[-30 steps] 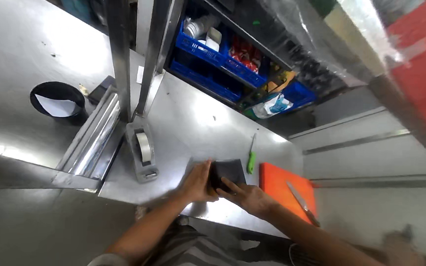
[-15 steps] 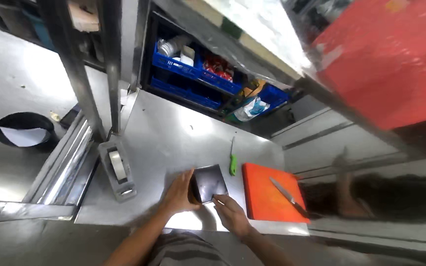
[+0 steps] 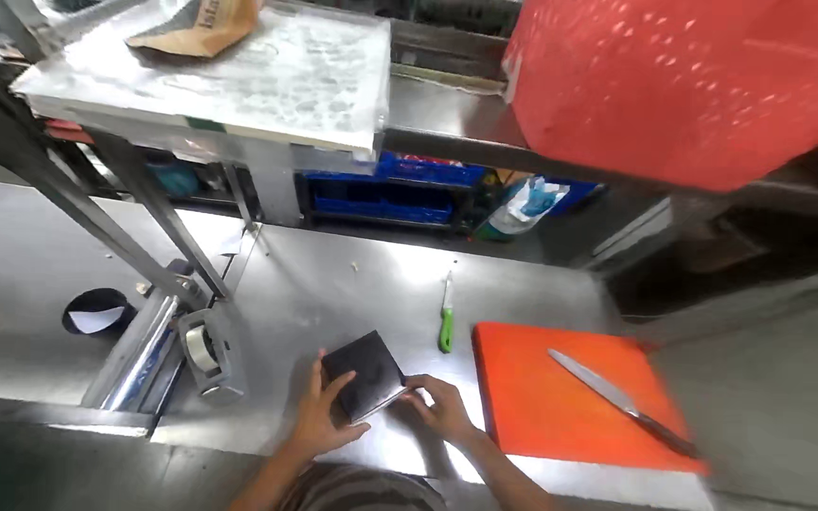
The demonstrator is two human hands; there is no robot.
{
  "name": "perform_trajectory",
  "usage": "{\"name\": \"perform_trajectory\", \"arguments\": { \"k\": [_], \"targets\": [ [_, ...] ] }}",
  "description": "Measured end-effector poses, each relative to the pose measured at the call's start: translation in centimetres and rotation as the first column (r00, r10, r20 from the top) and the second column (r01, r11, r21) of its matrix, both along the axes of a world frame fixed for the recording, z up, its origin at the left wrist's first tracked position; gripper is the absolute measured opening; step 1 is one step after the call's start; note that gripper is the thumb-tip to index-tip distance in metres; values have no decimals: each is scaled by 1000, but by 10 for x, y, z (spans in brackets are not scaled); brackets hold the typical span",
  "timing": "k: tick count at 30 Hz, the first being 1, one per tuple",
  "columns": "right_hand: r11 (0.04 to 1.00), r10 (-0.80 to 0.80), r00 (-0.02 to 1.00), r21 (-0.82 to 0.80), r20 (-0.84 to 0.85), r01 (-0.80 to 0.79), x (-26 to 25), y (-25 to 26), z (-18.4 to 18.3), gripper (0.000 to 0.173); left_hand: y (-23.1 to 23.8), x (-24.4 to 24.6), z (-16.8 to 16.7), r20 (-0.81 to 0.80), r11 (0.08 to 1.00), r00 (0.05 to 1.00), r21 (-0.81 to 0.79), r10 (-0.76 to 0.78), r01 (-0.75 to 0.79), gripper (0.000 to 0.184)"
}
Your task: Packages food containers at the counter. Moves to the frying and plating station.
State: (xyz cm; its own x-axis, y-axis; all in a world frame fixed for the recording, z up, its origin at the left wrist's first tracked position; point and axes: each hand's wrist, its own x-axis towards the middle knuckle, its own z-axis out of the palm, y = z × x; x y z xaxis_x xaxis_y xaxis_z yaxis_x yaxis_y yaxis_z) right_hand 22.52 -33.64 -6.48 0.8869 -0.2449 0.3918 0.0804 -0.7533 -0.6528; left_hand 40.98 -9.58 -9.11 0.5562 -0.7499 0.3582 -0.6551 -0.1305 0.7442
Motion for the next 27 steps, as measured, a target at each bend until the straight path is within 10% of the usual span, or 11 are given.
{"name": "perform_trajectory", "arguments": {
  "k": [13,20,27],
  "targets": [
    [952,264,960,132,94,-275,36,30,-12,28,58,-46,12,-102,936,945,-142,309,-322,77],
    [805,184,966,592,-179,-44,123,167,46,50,212,-60,19,-91,770,795,-205,599,-604,75],
    [695,97,820,628,-564,350,257,264,53,62,340,-38,17,-88,780,790,-127,607,-613,77]
  ]
}}
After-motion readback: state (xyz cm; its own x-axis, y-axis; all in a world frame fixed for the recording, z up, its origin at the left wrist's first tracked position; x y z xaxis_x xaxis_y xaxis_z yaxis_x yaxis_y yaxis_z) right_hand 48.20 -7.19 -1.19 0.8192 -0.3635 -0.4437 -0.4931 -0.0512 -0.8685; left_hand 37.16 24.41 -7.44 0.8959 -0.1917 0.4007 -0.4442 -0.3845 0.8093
